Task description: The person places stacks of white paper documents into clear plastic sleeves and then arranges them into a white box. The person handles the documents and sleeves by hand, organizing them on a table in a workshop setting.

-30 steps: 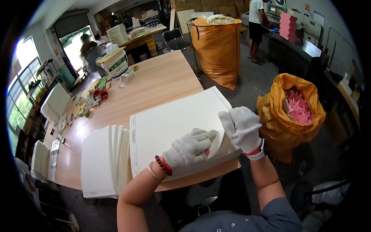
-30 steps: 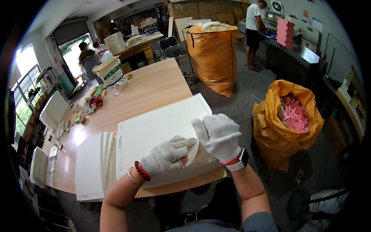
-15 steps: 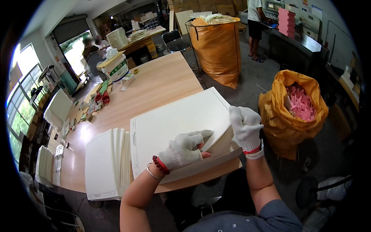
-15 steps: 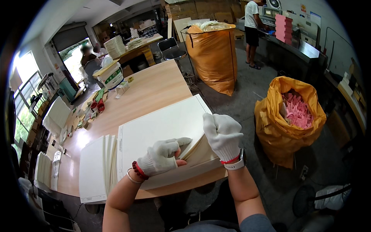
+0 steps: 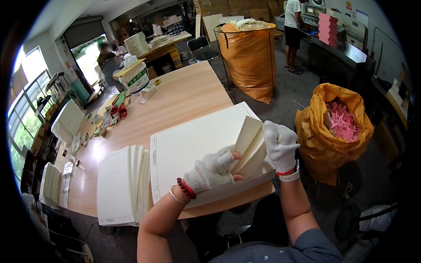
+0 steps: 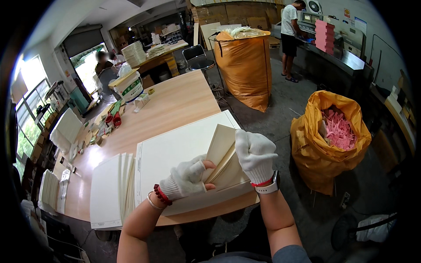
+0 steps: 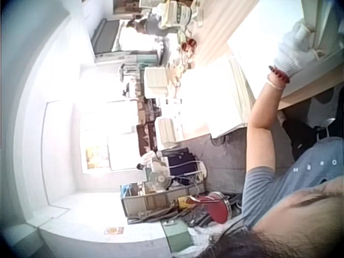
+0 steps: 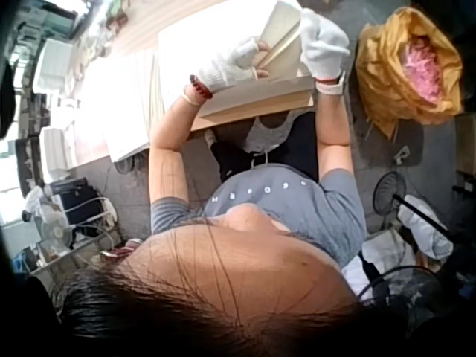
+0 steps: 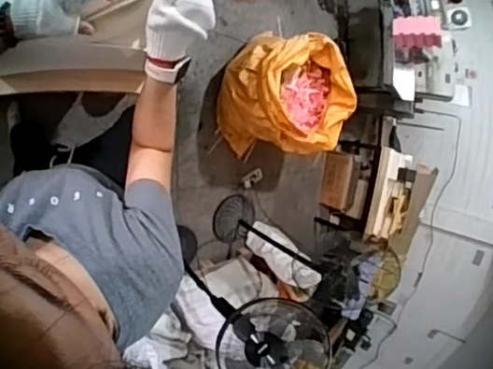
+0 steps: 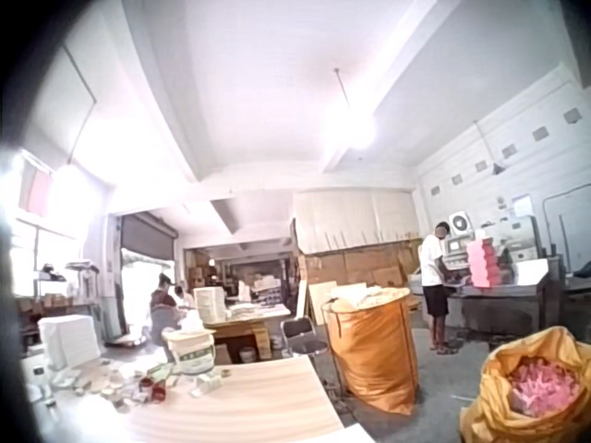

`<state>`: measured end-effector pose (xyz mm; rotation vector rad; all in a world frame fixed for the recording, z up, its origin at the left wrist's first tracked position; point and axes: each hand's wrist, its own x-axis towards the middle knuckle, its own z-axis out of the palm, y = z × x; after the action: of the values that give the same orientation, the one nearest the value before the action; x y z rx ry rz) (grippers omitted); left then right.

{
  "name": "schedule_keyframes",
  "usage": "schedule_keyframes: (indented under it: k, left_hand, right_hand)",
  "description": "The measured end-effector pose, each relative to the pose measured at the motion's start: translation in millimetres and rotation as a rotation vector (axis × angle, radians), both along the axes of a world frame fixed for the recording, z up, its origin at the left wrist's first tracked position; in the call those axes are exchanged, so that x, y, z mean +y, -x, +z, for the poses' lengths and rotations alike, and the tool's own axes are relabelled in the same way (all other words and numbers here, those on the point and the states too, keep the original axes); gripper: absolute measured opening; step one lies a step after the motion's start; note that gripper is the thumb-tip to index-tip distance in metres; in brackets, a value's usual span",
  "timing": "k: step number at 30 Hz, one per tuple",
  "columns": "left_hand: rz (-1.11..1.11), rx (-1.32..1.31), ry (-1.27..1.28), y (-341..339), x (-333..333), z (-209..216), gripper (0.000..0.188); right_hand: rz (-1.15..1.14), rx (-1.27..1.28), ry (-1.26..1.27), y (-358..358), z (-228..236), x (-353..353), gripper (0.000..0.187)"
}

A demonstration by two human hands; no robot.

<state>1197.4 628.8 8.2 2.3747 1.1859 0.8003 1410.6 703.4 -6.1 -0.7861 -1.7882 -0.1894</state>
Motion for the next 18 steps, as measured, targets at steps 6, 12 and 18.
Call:
schedule_keyframes:
  k: [6,12,18]
  left_hand:
    - [-0.026,-0.035,0.027,4,3,-5,0.043]
    - [-0.065,-0.041,-0.268,0,2,-5,0.040]
    - [-0.130,-0.067,0.026,5,9,-7,0.041]
  right_hand:
    - [0.064,0.047,0.003,-1,3,-4,0.010]
    - [0.125,0.057,0.086,0,7,-9,0.006]
    - [0.078,0.086,0.106,3,8,-7,0.007]
